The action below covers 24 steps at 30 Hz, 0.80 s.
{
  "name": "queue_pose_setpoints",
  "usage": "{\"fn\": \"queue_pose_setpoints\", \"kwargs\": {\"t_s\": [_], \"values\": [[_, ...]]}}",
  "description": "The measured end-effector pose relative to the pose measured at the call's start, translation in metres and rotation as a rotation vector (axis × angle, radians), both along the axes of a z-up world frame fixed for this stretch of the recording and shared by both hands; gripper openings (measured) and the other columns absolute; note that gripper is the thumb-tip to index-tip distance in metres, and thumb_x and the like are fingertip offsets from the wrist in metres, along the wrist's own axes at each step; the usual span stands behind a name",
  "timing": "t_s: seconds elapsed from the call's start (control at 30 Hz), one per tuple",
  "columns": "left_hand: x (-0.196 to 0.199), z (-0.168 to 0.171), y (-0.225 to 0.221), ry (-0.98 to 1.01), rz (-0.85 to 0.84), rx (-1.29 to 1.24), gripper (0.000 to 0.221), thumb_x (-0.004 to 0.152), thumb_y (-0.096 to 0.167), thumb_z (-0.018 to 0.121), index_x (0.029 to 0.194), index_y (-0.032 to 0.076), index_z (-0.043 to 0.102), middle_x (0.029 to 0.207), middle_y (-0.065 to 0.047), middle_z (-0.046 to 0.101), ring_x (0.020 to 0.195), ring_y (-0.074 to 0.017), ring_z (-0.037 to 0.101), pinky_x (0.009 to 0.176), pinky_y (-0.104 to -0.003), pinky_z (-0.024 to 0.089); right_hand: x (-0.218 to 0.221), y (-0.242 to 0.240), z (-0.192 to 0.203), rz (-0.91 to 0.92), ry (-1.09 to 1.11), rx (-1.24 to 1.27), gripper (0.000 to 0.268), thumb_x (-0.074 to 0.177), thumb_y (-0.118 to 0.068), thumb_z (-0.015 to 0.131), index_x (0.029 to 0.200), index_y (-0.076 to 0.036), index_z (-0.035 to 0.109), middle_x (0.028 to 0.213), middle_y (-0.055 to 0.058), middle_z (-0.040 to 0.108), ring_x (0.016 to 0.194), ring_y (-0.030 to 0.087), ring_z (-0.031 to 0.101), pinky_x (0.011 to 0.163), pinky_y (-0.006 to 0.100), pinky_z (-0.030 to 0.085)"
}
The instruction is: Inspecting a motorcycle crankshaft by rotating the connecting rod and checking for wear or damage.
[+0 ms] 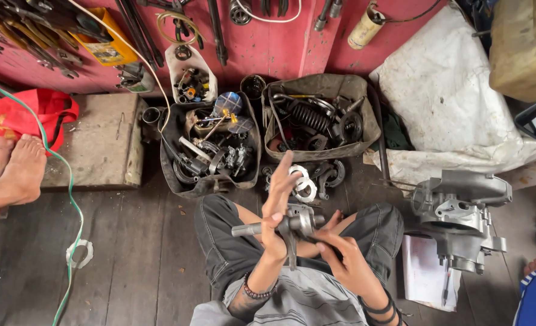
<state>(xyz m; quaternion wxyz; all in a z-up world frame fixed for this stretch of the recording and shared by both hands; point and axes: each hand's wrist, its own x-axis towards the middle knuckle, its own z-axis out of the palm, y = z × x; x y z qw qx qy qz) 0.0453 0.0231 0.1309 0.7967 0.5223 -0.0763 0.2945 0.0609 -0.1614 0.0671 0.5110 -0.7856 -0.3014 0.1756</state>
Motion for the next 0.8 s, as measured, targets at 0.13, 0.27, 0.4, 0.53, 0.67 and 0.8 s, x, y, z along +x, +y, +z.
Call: {"fn": "queue_pose_setpoints", "kwargs": {"t_s": [0.13, 0.27, 0.4, 0.53, 0.67, 0.8], "values": [[0.009, -0.004, 0.0, 0.029, 0.052, 0.008, 0.061, 0.103, 0.052, 0.039, 0.139, 0.007, 0.059, 0.166, -0.025, 0.031, 0.16, -0.0391, 0.024, 0.127, -0.061, 0.025, 0.008, 0.008, 0.006, 0.004, 0.076, 0.014, 0.034, 0.101, -0.027, 0.054, 0.12, -0.004, 0.072, 0.08, 0.002, 0.077, 0.049, 0.009, 0.055, 0.052, 0.026, 0.043], [0.005, 0.001, -0.004, 0.028, 0.014, 0.085, 0.058, 0.106, 0.053, 0.037, 0.143, 0.012, 0.056, 0.168, -0.021, 0.03, 0.162, -0.0383, 0.021, 0.13, -0.062, 0.024, 0.005, 0.019, -0.002, -0.01, 0.077, 0.218, 0.026, 0.108, -0.022, 0.046, 0.095, -0.005, 0.059, 0.062, 0.0, 0.04, 0.048, 0.008, 0.031, 0.047, 0.027, 0.027], [0.005, 0.001, 0.008, 0.026, 0.081, 0.078, 0.059, 0.104, 0.056, 0.041, 0.139, 0.011, 0.06, 0.168, -0.019, 0.03, 0.162, -0.0373, 0.022, 0.129, -0.066, 0.02, -0.004, 0.008, 0.016, 0.065, 0.121, 0.046, 0.039, 0.102, -0.028, 0.053, 0.128, -0.006, 0.071, 0.076, 0.003, 0.074, 0.051, 0.011, 0.054, 0.051, 0.028, 0.042], [0.008, -0.002, -0.004, 0.004, 0.058, 0.126, 0.061, 0.105, 0.059, 0.035, 0.139, 0.015, 0.06, 0.167, -0.019, 0.032, 0.161, -0.0364, 0.024, 0.131, -0.065, 0.018, 0.006, 0.009, -0.004, 0.012, 0.068, 0.154, 0.027, 0.104, -0.018, 0.051, 0.122, -0.006, 0.068, 0.081, 0.003, 0.07, 0.05, 0.009, 0.045, 0.047, 0.025, 0.039], [0.001, 0.008, -0.008, 0.017, -0.058, 0.123, 0.065, 0.109, 0.068, 0.037, 0.144, 0.017, 0.056, 0.17, -0.02, 0.027, 0.163, -0.0383, 0.02, 0.129, -0.065, 0.025, 0.009, 0.007, 0.006, 0.004, 0.079, 0.171, 0.032, 0.103, -0.006, 0.049, 0.13, -0.005, 0.067, 0.07, 0.002, 0.054, 0.048, 0.009, 0.037, 0.047, 0.026, 0.033], [0.009, 0.001, 0.001, 0.044, -0.046, 0.003, 0.062, 0.099, 0.057, 0.043, 0.139, 0.013, 0.06, 0.166, -0.019, 0.035, 0.159, -0.035, 0.028, 0.125, -0.057, 0.028, -0.002, -0.001, 0.014, 0.005, -0.053, 0.043, 0.028, 0.101, -0.018, 0.056, 0.119, -0.003, 0.071, 0.079, -0.002, 0.071, 0.051, 0.008, 0.041, 0.051, 0.026, 0.036]]}}
